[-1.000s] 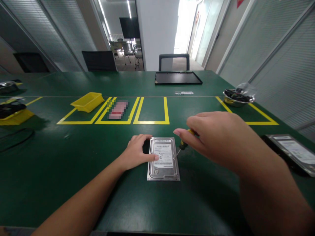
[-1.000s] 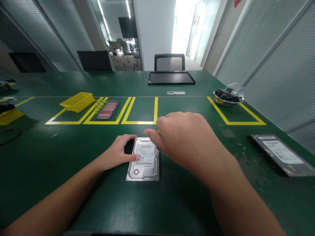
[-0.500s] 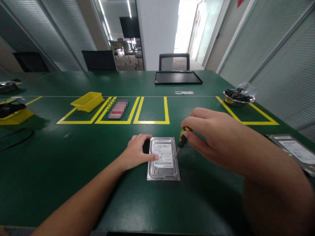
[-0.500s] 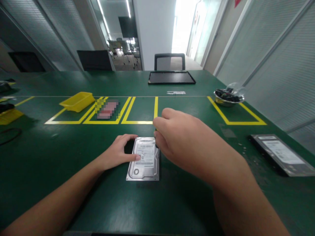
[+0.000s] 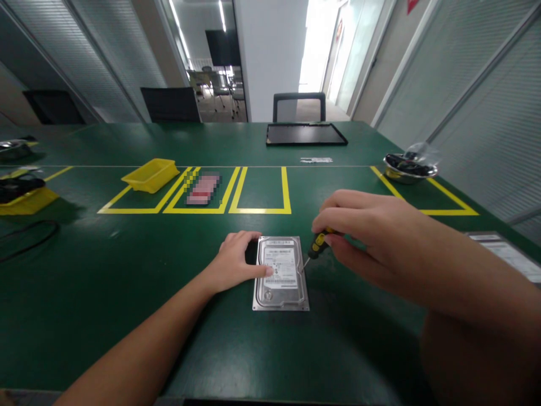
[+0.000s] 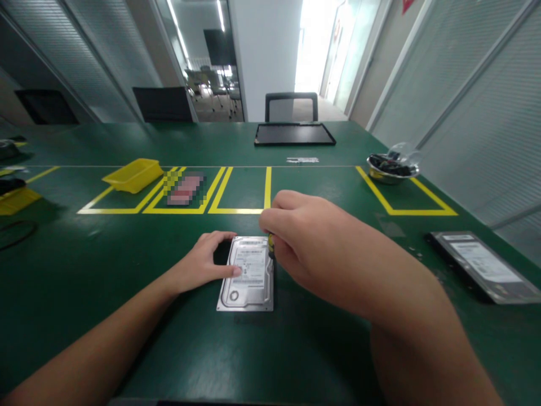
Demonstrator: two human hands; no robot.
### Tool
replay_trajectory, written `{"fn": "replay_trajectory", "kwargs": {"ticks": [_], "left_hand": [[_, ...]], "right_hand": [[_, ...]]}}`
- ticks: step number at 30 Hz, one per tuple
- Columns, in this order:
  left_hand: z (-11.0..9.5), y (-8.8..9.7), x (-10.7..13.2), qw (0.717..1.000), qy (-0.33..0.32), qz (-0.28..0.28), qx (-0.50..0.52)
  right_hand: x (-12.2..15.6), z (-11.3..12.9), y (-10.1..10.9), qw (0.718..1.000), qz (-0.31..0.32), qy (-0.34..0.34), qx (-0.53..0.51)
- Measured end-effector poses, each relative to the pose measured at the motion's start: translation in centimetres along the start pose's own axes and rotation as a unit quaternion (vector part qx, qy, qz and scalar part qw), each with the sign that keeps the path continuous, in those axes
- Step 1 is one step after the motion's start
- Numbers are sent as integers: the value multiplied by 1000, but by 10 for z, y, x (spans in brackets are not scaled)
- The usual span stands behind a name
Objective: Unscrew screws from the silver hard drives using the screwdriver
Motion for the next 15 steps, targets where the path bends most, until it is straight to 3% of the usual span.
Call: {"fn": "replay_trajectory", "kwargs": {"ticks": [15], "left_hand": [[-1,1,1,1000,9,8,-4]], "right_hand": [[1,1,-2,1000,8,8,5]]}}
Point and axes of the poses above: each hand's wrist, its own x-axis away from the middle knuckle, its own y-axis out of the back of the hand, z = x × y, the point moved 8 cm from there along -x, towards the middle knuckle, and after that the axes turned 2 degrees about x, right-handed, at the moved point
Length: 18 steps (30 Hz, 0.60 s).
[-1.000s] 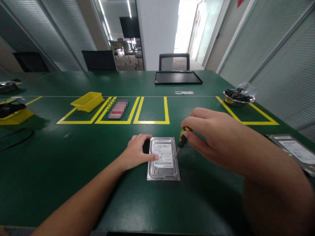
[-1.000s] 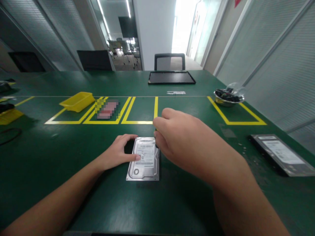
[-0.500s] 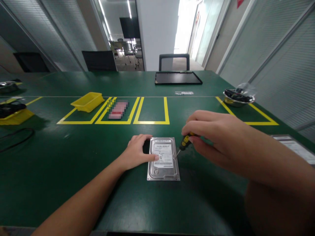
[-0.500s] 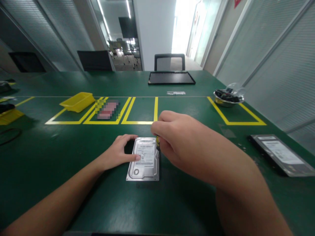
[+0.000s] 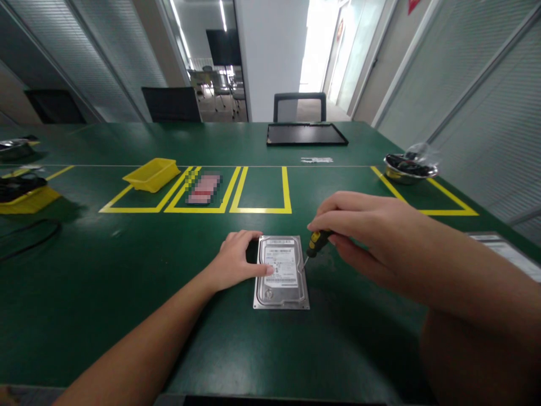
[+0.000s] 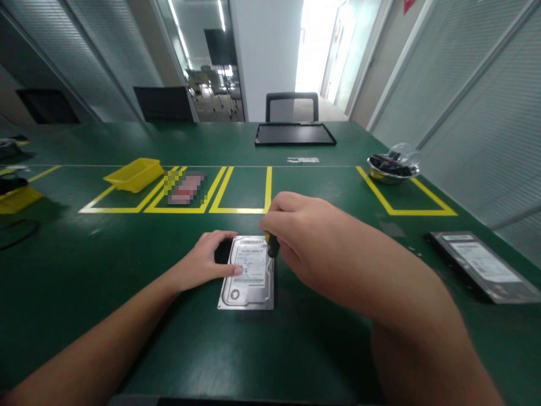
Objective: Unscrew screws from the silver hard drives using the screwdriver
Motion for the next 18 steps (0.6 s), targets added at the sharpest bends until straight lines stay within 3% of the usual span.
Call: {"fn": "replay_trajectory", "kwargs": {"ticks": [18], "left_hand": [[-2,0,7,1000,-23,-6,-3]], "right_hand": [[3,7,3,999,4,-6,46]]}}
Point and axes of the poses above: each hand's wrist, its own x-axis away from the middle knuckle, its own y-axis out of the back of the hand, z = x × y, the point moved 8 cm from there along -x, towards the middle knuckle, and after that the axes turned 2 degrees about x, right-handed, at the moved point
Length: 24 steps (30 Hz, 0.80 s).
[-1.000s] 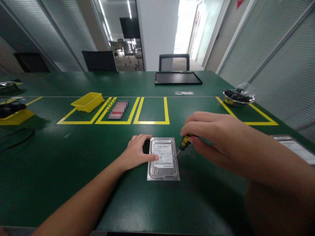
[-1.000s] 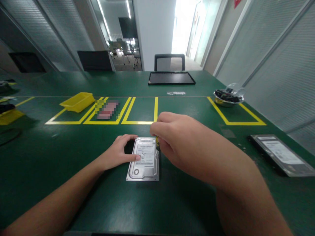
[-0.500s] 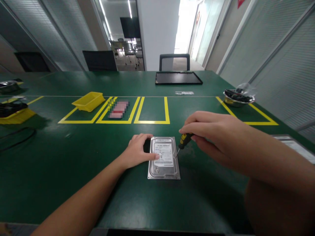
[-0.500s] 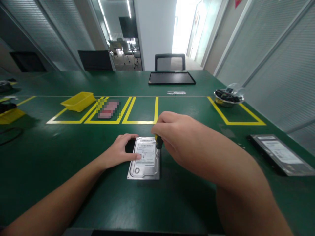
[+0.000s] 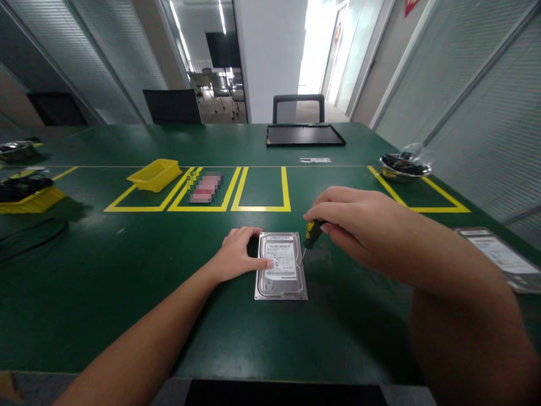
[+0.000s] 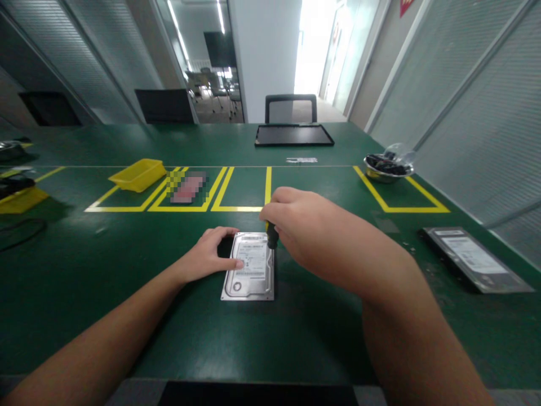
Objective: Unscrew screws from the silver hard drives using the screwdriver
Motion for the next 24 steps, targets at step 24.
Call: {"fn": "replay_trajectory", "kwargs": {"ticks": [24], "left_hand": [[-6,2,7,1000,-15,-5,-11]], "right_hand": [[10,17,9,999,19,-38,1]]}}
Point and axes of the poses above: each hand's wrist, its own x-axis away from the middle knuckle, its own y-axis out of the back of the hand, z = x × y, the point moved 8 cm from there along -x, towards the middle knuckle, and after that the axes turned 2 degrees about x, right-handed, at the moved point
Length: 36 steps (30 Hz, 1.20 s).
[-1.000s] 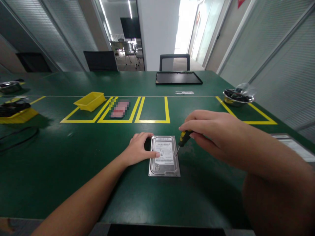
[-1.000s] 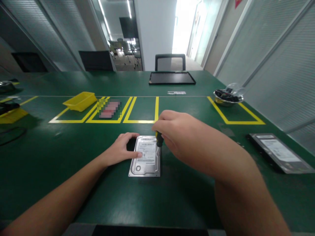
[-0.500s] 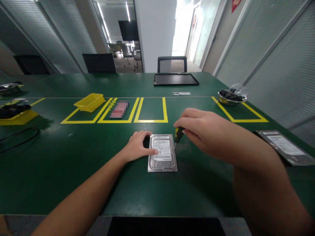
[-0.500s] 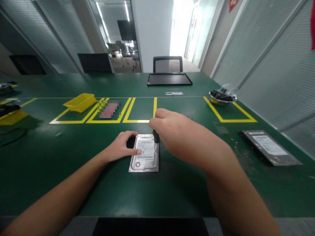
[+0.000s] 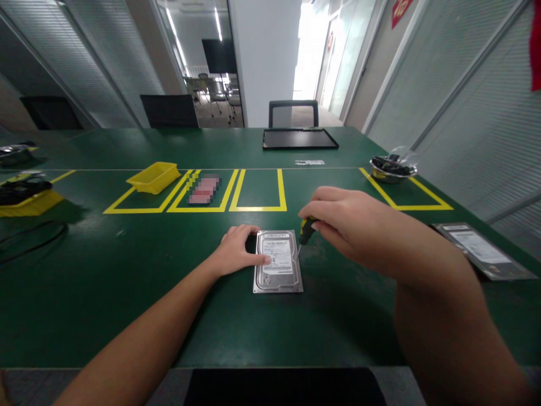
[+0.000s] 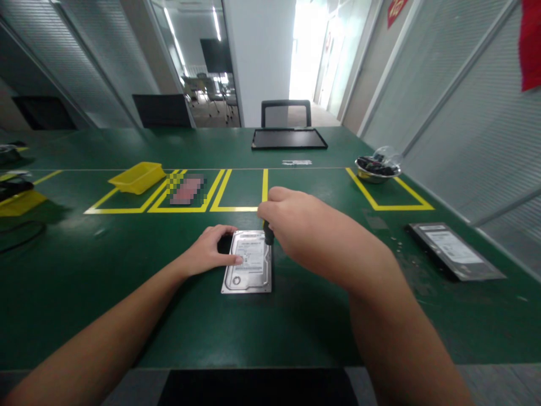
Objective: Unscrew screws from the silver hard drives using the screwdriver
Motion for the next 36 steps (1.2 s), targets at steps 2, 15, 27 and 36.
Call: {"fn": "replay_trajectory", "kwargs": {"ticks": [2,15,27,36], "left_hand": [[-1,0,0,1000,0,0,0],[2,0,0,1000,3,-3,-4],[2,0,0,1000,2,-2,-6],[5,0,-2,1000,-3,-6,-5]], "right_hand": [[-1,1,0,1000,-2,7,1],[-4,0,-2,1000,-6,-2,3],[-8,-5,-3,997,-8,-47,58],[-10,-4,-4,991,-30,-78,102]]}}
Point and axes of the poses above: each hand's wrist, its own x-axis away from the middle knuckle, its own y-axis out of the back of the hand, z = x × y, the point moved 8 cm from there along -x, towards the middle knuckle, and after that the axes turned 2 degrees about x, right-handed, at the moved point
